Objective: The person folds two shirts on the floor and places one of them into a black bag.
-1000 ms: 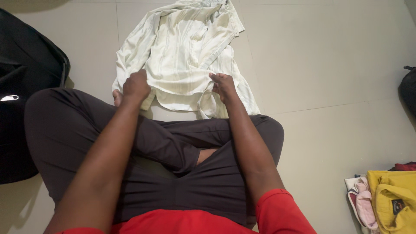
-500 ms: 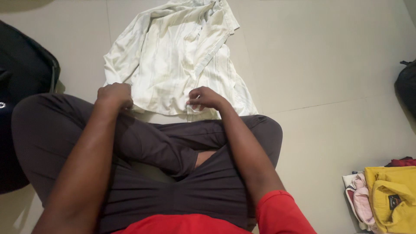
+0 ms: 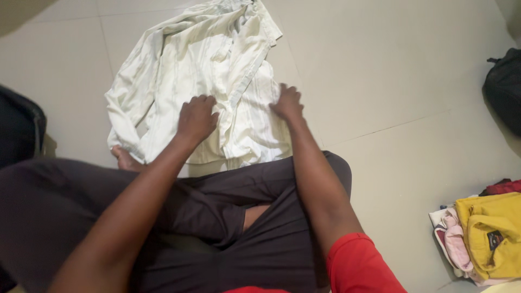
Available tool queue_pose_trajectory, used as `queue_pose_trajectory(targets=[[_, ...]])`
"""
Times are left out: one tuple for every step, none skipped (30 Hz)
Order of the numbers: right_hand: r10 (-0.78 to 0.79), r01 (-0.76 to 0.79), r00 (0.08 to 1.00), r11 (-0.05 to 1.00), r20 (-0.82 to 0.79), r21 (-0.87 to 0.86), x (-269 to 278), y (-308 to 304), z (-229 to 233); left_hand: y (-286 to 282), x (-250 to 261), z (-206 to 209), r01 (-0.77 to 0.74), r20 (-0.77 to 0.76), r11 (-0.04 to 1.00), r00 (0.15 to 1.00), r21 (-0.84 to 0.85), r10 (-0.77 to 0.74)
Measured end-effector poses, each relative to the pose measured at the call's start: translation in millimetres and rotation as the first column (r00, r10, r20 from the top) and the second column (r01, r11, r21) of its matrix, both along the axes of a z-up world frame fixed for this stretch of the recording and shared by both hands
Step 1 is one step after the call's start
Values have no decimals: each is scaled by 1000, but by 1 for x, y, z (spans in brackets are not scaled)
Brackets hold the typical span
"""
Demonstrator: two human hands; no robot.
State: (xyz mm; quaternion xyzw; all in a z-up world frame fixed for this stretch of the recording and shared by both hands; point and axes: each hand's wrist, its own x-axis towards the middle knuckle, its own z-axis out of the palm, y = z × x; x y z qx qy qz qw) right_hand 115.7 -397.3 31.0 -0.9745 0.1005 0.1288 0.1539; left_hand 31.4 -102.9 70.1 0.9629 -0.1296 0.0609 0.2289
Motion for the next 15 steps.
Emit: queue_pose_trajectory(targets=[[50,-51,998,999,-39,-16,-1,8,-1,-14,16,0,21,42,1000,999,-2,-21],[100,-103,992,994,-79,-31,-4,19,-3,-30,34,-1,34,57,999,998,20,-35],[124,-132,986,988,-110,-73,-6,32,-5,-46,55,-4,47,72,998,996,41,-50],[145,-162,979,980,-144,-114,-9,47,-9,-63,79,-8,77,131,994,988,78,-86],[200,-216,973,964,-113,-154,-12,60,-14,-82,104,-13,103,189,988,974,115,-124],[254,-267,963,944,-87,-196,-15,69,-19,-102,129,-21,102,282,979,948,177,-150],[272,-288,956,942,-108,-175,-16,77,-24,-121,153,-29,94,370,967,911,237,-180],[290,-308,948,938,-130,-155,-17,86,-28,-140,176,-38,77,356,946,915,313,-192],[316,-340,939,916,-137,-213,-14,95,-32,-156,198,-48,61,341,920,917,388,-205],[338,-367,929,891,-149,-266,-12,98,-33,-171,219,-57,-12,395,901,901,433,-178],[347,-366,930,903,-119,-227,-13,95,-32,-185,240,-67,-86,449,878,880,472,-155],[356,-366,930,910,-88,-192,-15,93,-30,-199,260,-77,-164,504,851,854,498,-131],[362,-367,930,917,-57,-158,-18,92,-26,-208,278,-89,-210,538,852,837,479,-96],[367,-367,930,922,-23,-123,-20,92,-22,-213,296,-101,-257,572,851,818,458,-62],[370,-368,929,926,12,-88,-20,90,-17,-219,316,-111,-233,425,865,905,445,25]])
